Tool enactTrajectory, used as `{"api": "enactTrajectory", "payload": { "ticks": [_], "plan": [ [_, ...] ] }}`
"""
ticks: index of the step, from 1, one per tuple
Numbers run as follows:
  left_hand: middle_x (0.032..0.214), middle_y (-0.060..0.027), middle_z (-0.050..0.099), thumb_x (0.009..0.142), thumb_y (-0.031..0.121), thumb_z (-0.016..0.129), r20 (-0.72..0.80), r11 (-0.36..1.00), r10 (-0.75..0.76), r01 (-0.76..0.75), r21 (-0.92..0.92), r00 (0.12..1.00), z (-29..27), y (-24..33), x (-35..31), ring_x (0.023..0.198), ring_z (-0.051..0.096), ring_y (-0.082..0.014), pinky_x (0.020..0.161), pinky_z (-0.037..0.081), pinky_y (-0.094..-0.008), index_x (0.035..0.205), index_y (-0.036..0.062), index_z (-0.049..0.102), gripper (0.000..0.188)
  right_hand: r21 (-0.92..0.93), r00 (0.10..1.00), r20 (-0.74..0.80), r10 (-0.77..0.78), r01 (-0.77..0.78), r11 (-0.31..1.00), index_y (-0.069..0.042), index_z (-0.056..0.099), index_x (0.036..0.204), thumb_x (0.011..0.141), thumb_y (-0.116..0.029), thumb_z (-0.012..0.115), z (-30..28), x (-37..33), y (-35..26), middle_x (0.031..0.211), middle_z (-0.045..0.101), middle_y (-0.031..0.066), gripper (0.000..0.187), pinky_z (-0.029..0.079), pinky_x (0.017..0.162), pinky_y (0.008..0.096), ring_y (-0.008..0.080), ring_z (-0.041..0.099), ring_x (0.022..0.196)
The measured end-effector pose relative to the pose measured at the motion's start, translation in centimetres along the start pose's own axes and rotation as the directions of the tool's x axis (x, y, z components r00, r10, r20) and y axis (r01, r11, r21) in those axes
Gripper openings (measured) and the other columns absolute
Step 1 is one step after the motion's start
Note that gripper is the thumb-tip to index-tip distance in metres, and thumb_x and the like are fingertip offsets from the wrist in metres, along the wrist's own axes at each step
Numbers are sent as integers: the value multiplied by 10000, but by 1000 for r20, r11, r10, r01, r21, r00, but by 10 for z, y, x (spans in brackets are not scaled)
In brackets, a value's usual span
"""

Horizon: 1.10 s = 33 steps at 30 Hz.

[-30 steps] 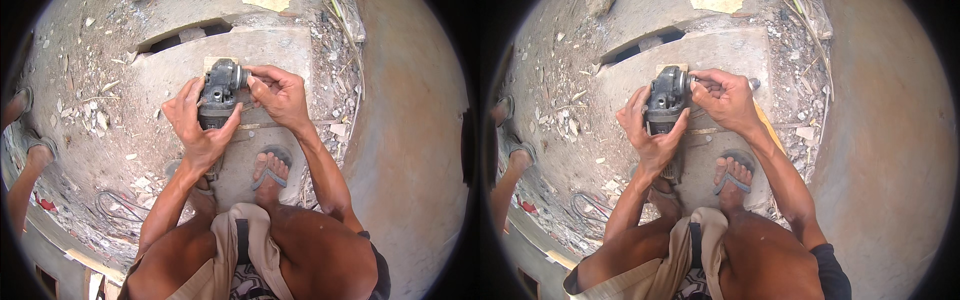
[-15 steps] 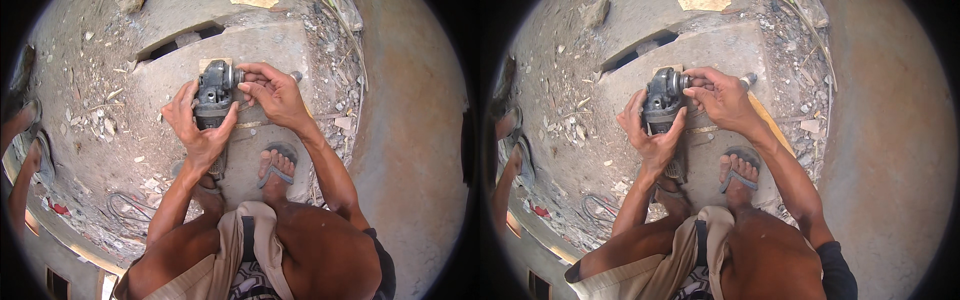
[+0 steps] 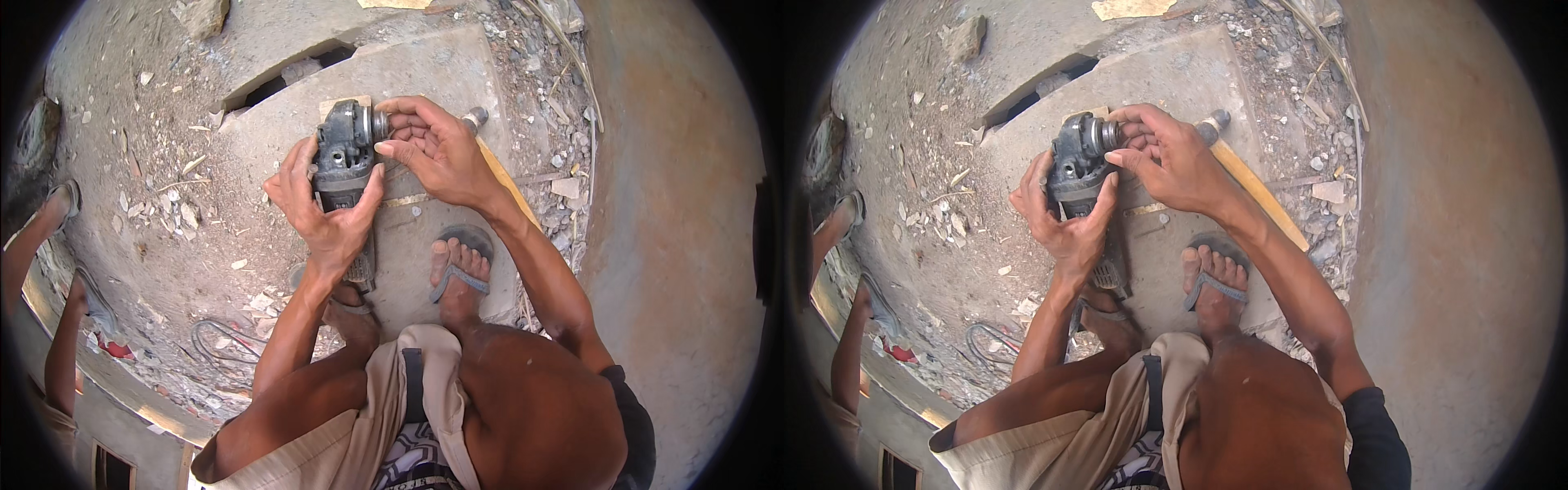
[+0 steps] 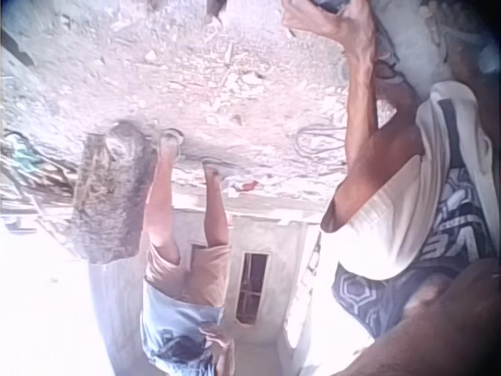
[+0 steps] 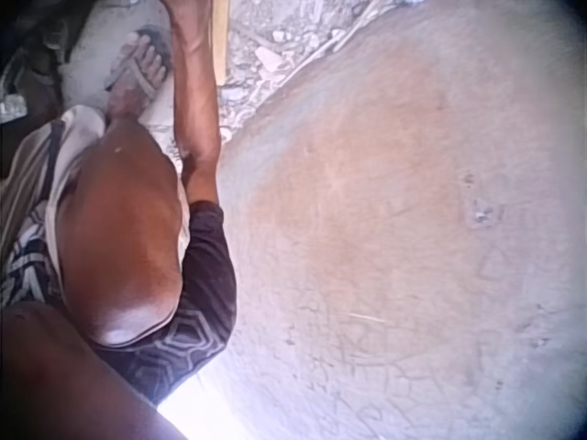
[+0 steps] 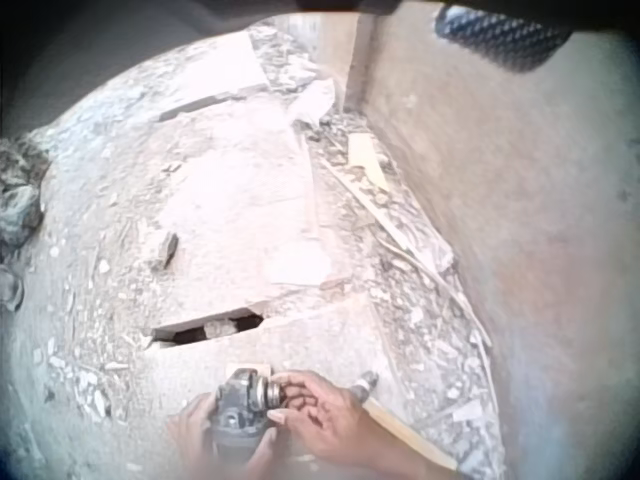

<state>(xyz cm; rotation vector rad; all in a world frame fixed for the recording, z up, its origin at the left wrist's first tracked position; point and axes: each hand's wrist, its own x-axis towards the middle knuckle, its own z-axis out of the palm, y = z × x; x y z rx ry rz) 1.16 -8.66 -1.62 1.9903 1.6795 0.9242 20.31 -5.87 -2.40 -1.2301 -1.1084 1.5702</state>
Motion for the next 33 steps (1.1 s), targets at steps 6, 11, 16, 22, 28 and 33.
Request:
{"api": "enactTrajectory", "payload": {
  "ticks": [6, 11, 16, 22, 28, 33],
  "plan": [
    [1309, -184, 625, 712, 216, 953, -4, 1000, -3, 3, 0, 1000, -1, 1, 0, 1193, 549, -309, 1001, 345, -459, 1385, 4, 557, 809, 13, 997, 27, 70, -70, 997, 25, 606, 1316, 1002, -33, 680, -1, 2, -1, 1090, 725, 85, 327, 568, 823, 245, 103, 690, 969],
    [1309, -177, 625, 717, 216, 954, 5, 999, -27, 27, -31, 1000, -2, -2, 1, 1190, 547, -306, 1011, 345, -457, 1384, -1, 561, 804, -44, 1000, -12, 13, -13, 999, 54, 624, 1246, 1010, -61, 658, 2, 1, 0, 989, 749, 133, 265, 578, 768, 289, 141, 729, 899],
    [1301, -175, 622, 734, 188, 950, -10, 978, -104, 101, -183, 995, 2, -9, -3, 1187, 538, -300, 1025, 374, -451, 1377, -22, 567, 777, -170, 987, -49, -155, 145, 975, 62, 623, 1182, 991, -123, 714, 9, 4, 6, 935, 740, 186, 281, 563, 714, 341, 203, 737, 829],
    [1296, -178, 594, 750, 123, 941, 23, 911, -250, 243, -333, 968, -1, -9, -5, 1225, 537, -268, 1028, 469, -413, 1388, -44, 553, 765, -187, 972, -82, -222, 204, 961, 48, 605, 1069, 965, -155, 763, 16, 7, 10, 877, 736, 202, 278, 558, 644, 350, 235, 735, 738],
    [1279, -155, 624, 809, 66, 878, 180, 630, -475, 475, -614, 862, -11, -19, -4, 1178, 628, -216, 1003, 542, -347, 1400, -76, 533, 699, -280, 964, -2, -267, 256, 925, 45, 597, 1084, 955, -129, 772, 28, 10, -14, 744, 668, 136, 279, 511, 547, 328, 200, 650, 594],
    [1247, -122, 680, 890, 83, 766, 312, 438, -495, 543, -717, 811, -24, -29, 2, 1133, 660, -175, 995, 528, -322, 1380, -57, 559, 550, -265, 949, 5, -316, 306, 914, 51, 606, 1115, 921, -93, 786, 48, 16, -17, 706, 618, 94, 301, 484, 525, 323, 168, 593, 561]
  ]
}}
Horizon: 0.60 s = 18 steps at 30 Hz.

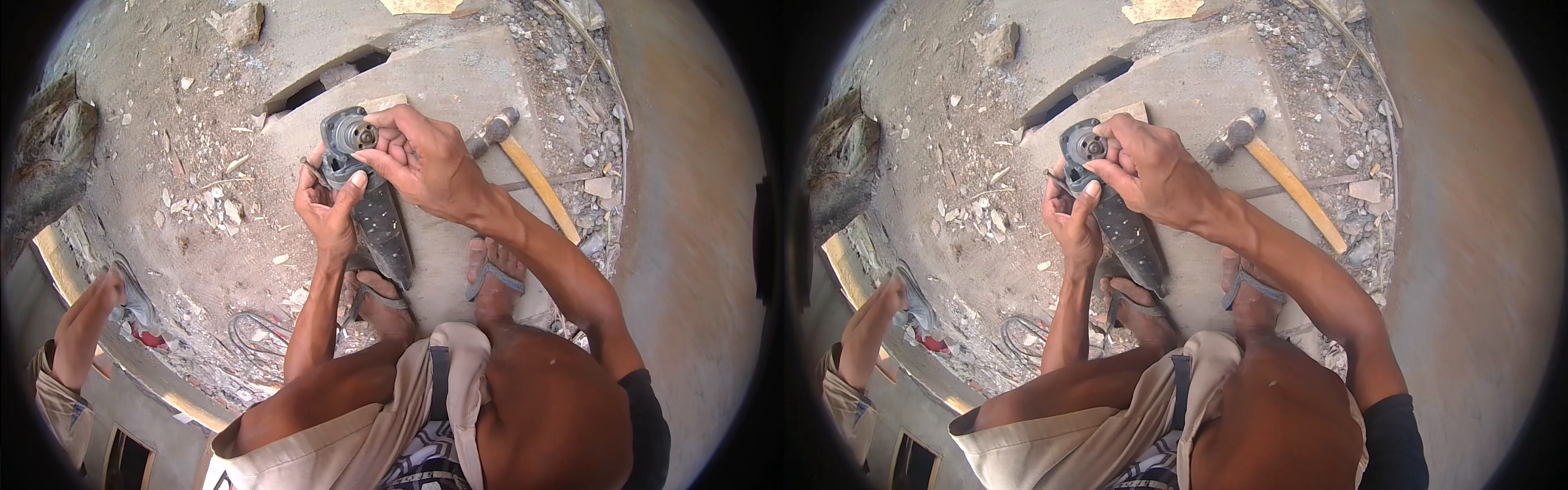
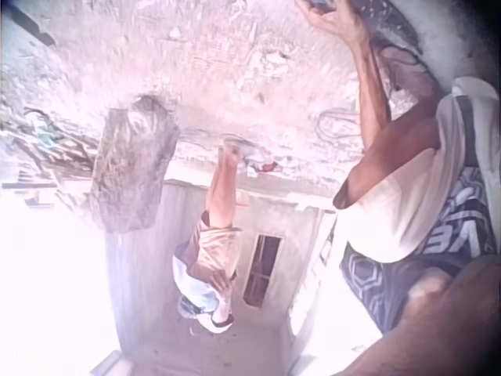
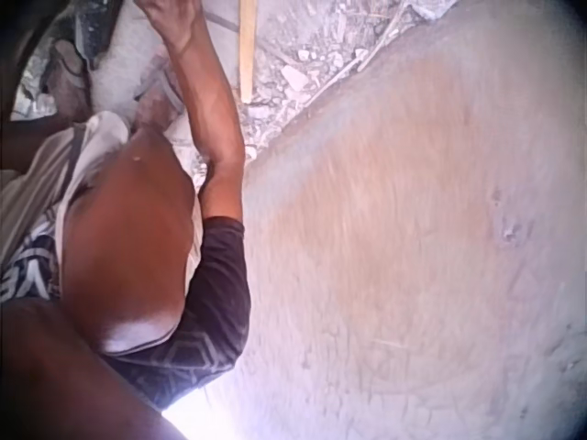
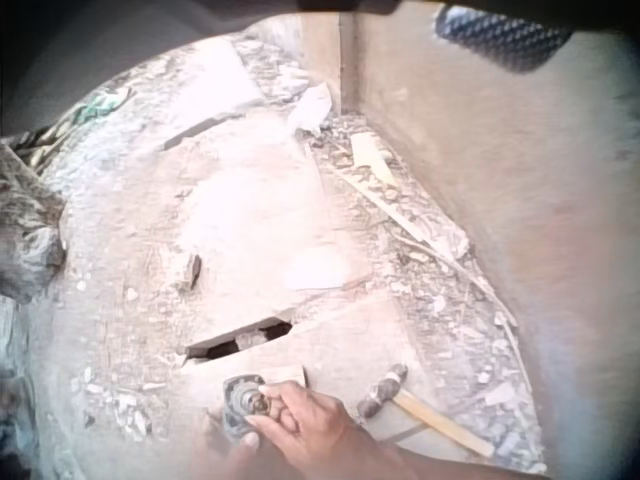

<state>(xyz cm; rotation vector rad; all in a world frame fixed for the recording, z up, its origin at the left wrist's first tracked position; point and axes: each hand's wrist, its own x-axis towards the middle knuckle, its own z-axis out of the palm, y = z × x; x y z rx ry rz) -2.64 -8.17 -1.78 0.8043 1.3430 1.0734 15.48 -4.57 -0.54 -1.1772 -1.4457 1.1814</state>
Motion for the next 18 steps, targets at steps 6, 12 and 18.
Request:
{"api": "enactTrajectory", "payload": {
  "ticks": [6, 12, 18],
  "plan": [
    [1192, -110, 694, 906, 84, 759, 84, 997, -38, 43, -58, 996, -17, -1, 9, 1071, 673, -144, 959, 547, -304, 1380, -72, 557, 539, -1, 999, 17, 34, -34, 999, 53, 612, 1141, 879, -50, 790, 12, 7, -6, 730, 634, 102, 333, 493, 544, 327, 168, 612, 596],
    [1203, -116, 690, 902, 119, 769, 94, 995, -44, 52, -83, 995, -11, 1, 9, 1086, 670, -155, 979, 528, -313, 1374, -65, 562, 548, -12, 999, 4, 33, -33, 999, 40, 620, 1163, 882, -26, 773, 12, 6, -5, 741, 642, 98, 327, 494, 553, 331, 167, 604, 592],
    [1219, -131, 686, 895, 129, 774, 104, 998, -36, 40, -40, 994, -14, 4, 12, 1114, 662, -170, 1005, 516, -327, 1385, -69, 555, 572, 11, 997, 14, 80, -80, 997, 35, 625, 1189, 887, -17, 765, 14, 3, -4, 753, 643, 76, 337, 472, 544, 295, 124, 569, 587]
  ]
}}
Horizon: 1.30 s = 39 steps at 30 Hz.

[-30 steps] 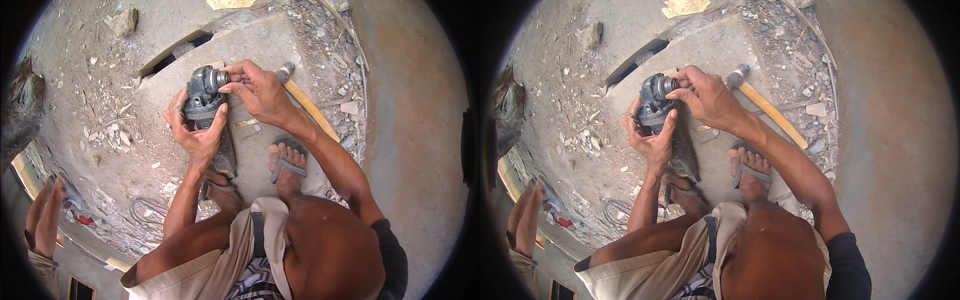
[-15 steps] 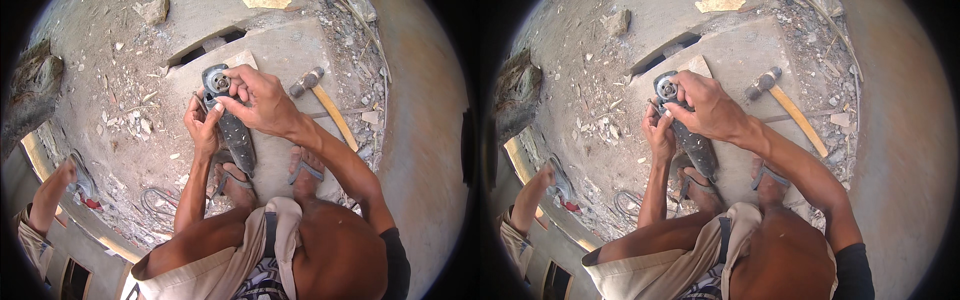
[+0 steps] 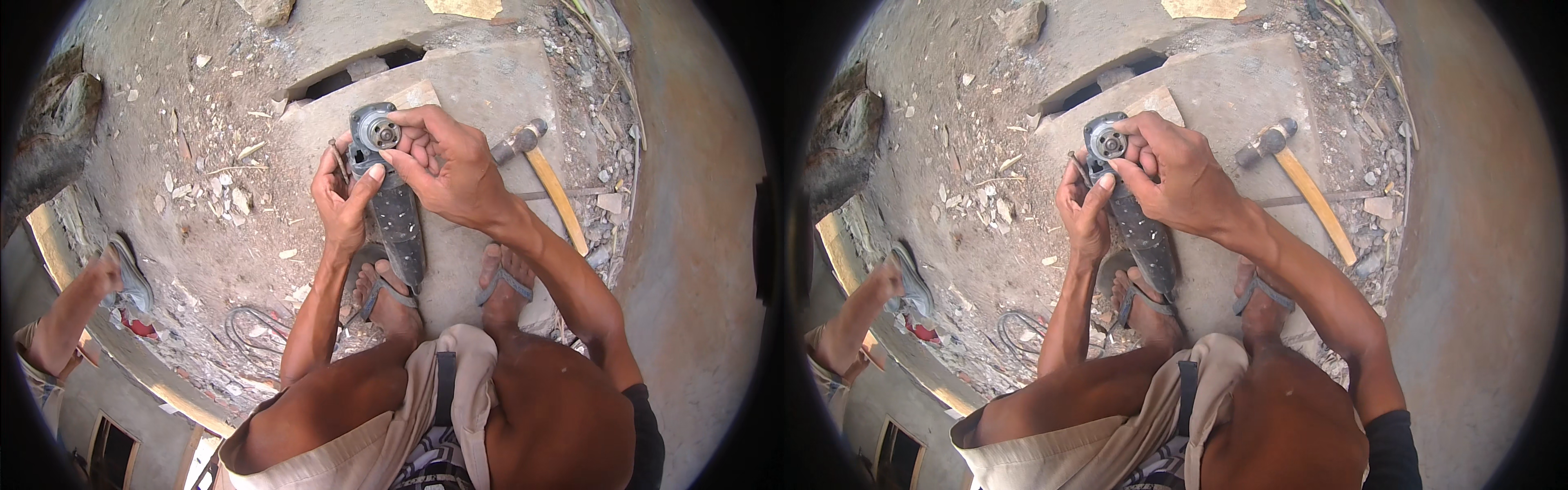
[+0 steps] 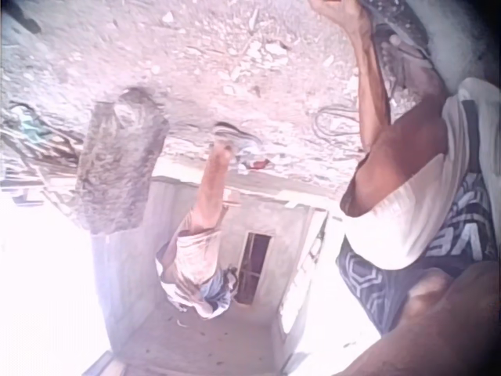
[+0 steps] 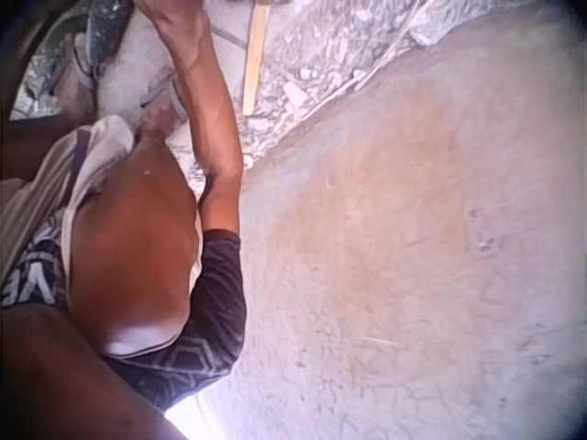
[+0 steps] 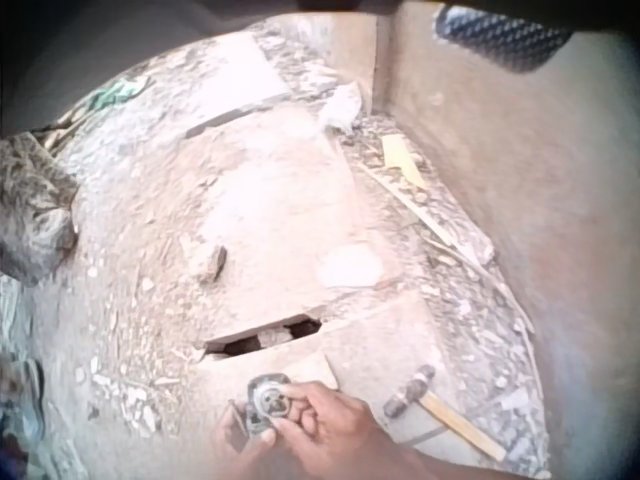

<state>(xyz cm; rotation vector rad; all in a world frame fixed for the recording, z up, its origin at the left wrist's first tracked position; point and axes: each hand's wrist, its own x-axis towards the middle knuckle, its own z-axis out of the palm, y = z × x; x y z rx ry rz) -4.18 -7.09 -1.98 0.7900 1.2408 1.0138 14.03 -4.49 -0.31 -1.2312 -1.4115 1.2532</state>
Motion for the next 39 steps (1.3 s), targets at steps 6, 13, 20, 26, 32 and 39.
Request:
{"api": "enactTrajectory", "payload": {
  "ticks": [6, 13, 20, 26, 32, 39],
  "plan": [
    [1178, -145, 706, 930, 172, 778, -138, 1000, -4, 8, 30, 990, 10, 16, 7, 1063, 681, -178, 976, 534, -320, 1333, -77, 604, 505, 156, 998, 7, 66, -67, 986, 56, 645, 1201, 925, -3, 735, 2, -1, 4, 813, 665, 35, 296, 449, 554, 216, 30, 556, 654],
    [1124, -127, 725, 943, 217, 804, -122, 992, -1, 16, 124, 993, 10, 20, 12, 1024, 683, -159, 928, 542, -289, 1273, -72, 651, 465, 328, 987, 47, 156, -163, 931, 68, 665, 1220, 977, -9, 691, 0, 1, 2, 901, 658, 12, 256, 457, 613, 173, 6, 568, 763],
    [1130, -127, 724, 959, 218, 786, -116, 998, -20, 26, 53, 993, 7, 15, 11, 1030, 678, -155, 929, 541, -293, 1284, -77, 643, 461, 339, 986, 69, 155, -169, 926, 59, 669, 1220, 990, -13, 681, 1, 2, 3, 897, 650, 7, 241, 460, 621, 171, 0, 566, 771],
    [1141, -127, 717, 954, 221, 796, -137, 998, 0, 8, 60, 991, 7, 12, 10, 1033, 672, -157, 931, 539, -302, 1295, -84, 631, 486, 371, 984, 60, 170, -180, 911, 57, 672, 1185, 1003, -28, 677, 2, 3, 3, 885, 653, -1, 202, 461, 620, 171, -1, 571, 772],
    [1159, -132, 706, 946, 227, 812, -121, 998, -3, 11, 67, 993, 7, 12, 11, 1061, 653, -156, 951, 520, -299, 1291, -90, 629, 503, 334, 984, 22, 175, -172, 927, 60, 693, 1071, 1021, -78, 674, 4, 6, 6, 837, 675, 5, 148, 454, 569, 189, 1, 576, 713],
    [1148, -131, 705, 946, 233, 814, -128, 998, -6, 14, 60, 992, 5, 11, 11, 1056, 650, -156, 948, 516, -299, 1281, -94, 631, 503, 283, 982, 47, 183, -189, 940, 64, 702, 1023, 1026, -102, 675, 0, 14, 7, 825, 690, 22, 169, 455, 557, 193, 1, 586, 697]
  ]
}}
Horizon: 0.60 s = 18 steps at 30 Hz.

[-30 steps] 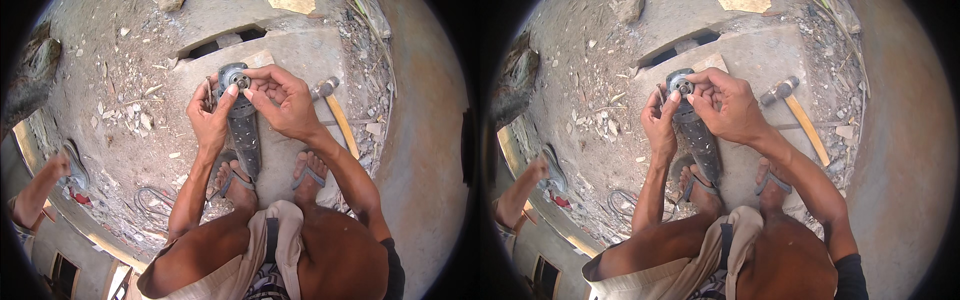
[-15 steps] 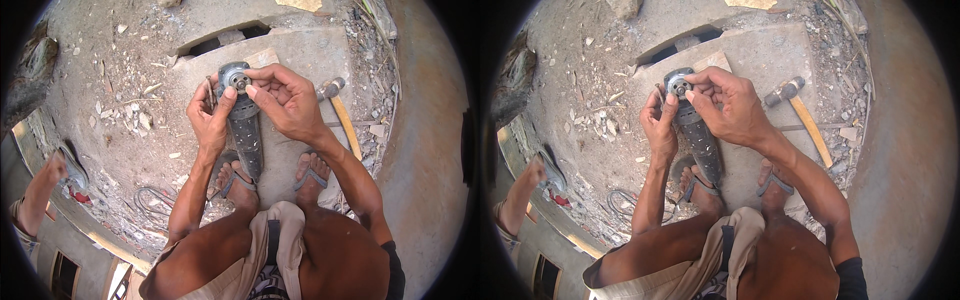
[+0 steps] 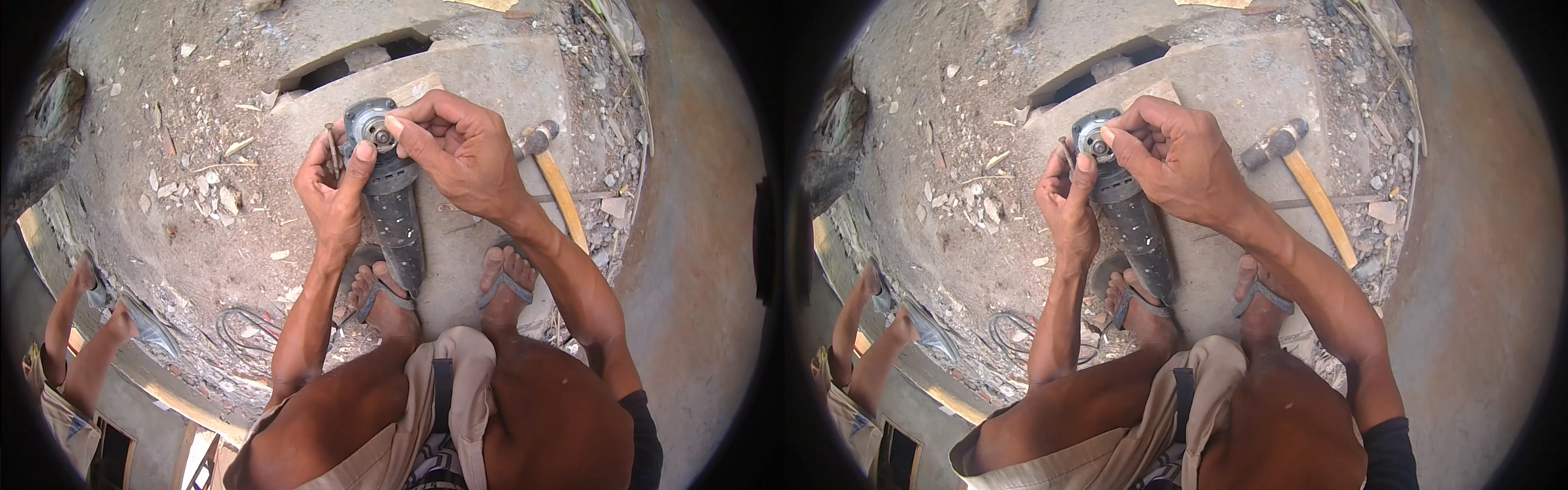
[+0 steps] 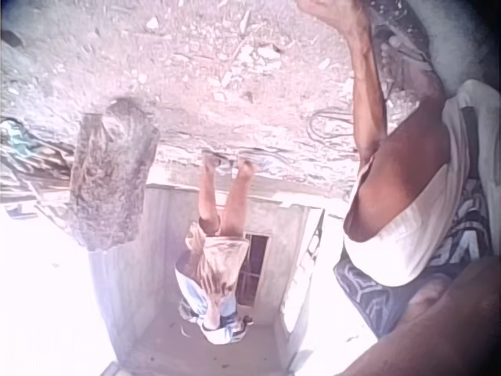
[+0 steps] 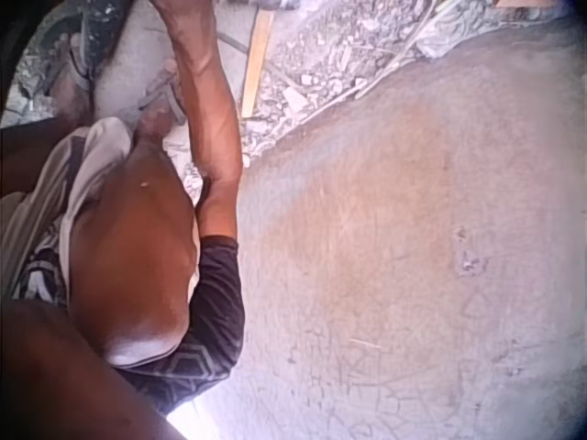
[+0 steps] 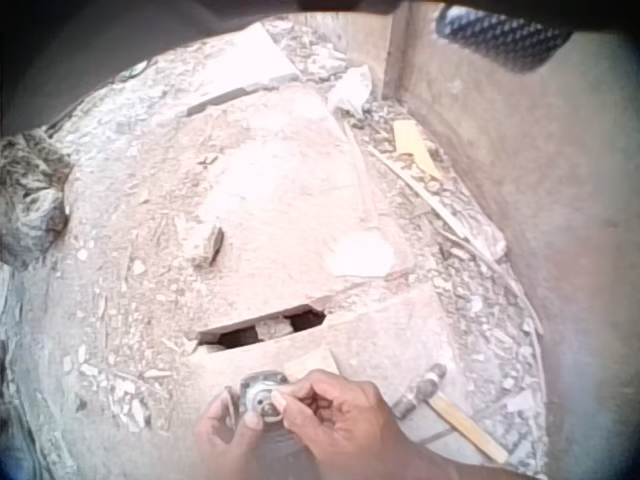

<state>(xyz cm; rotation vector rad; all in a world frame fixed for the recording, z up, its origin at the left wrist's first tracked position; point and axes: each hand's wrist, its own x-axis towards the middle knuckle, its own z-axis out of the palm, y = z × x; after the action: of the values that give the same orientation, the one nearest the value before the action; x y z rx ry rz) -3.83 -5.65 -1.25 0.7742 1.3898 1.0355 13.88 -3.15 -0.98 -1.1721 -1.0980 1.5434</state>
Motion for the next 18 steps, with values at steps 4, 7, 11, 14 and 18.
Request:
{"api": "enactTrajectory", "payload": {
  "ticks": [4, 7, 11, 14, 18],
  "plan": [
    [1138, -128, 707, 953, 238, 802, 15, 1000, -8, 8, 14, 1000, -2, -1, 0, 1045, 651, -154, 944, 514, -297, 1275, -93, 632, 492, 65, 1000, -8, 16, -15, 998, 67, 705, 1064, 1016, -79, 673, 1, -4, -3, 830, 692, 19, 157, 463, 568, 188, 1, 596, 706],
    [1127, -126, 706, 954, 233, 789, 16, 1000, -2, 2, 20, 1000, -2, 1, 1, 1037, 650, -154, 937, 513, -295, 1275, -95, 632, 485, 61, 1000, 8, 16, -17, 998, 69, 705, 1096, 1009, -62, 669, -1, -5, -3, 834, 693, 17, 161, 468, 575, 186, 1, 600, 712],
    [1111, -127, 708, 934, 222, 782, 15, 999, 24, -24, 49, 1000, -4, 2, 2, 1016, 649, -152, 919, 514, -290, 1270, -95, 641, 483, 87, 1000, 11, 7, -8, 996, 72, 705, 1106, 1001, -52, 670, 2, -5, -4, 833, 691, 15, 167, 467, 575, 187, -1, 599, 715],
    [1095, -129, 710, 914, 228, 790, -2, 994, 14, -14, 107, 1000, 0, 10, 1, 989, 651, -148, 891, 521, -289, 1256, -93, 655, 488, 83, 1000, 16, 20, -21, 996, 71, 705, 1107, 995, -51, 673, 0, -6, -3, 827, 687, 9, 168, 465, 575, 189, -3, 597, 714],
    [1077, -128, 713, 893, 240, 808, 11, 974, -31, 28, 225, 999, 1, 22, 3, 957, 652, -140, 848, 525, -285, 1244, -84, 673, 496, 58, 1000, 23, 2, -3, 998, 69, 708, 1113, 992, -48, 672, -3, -6, 1, 818, 677, 3, 172, 452, 569, 187, -7, 586, 704]
  ]
}}
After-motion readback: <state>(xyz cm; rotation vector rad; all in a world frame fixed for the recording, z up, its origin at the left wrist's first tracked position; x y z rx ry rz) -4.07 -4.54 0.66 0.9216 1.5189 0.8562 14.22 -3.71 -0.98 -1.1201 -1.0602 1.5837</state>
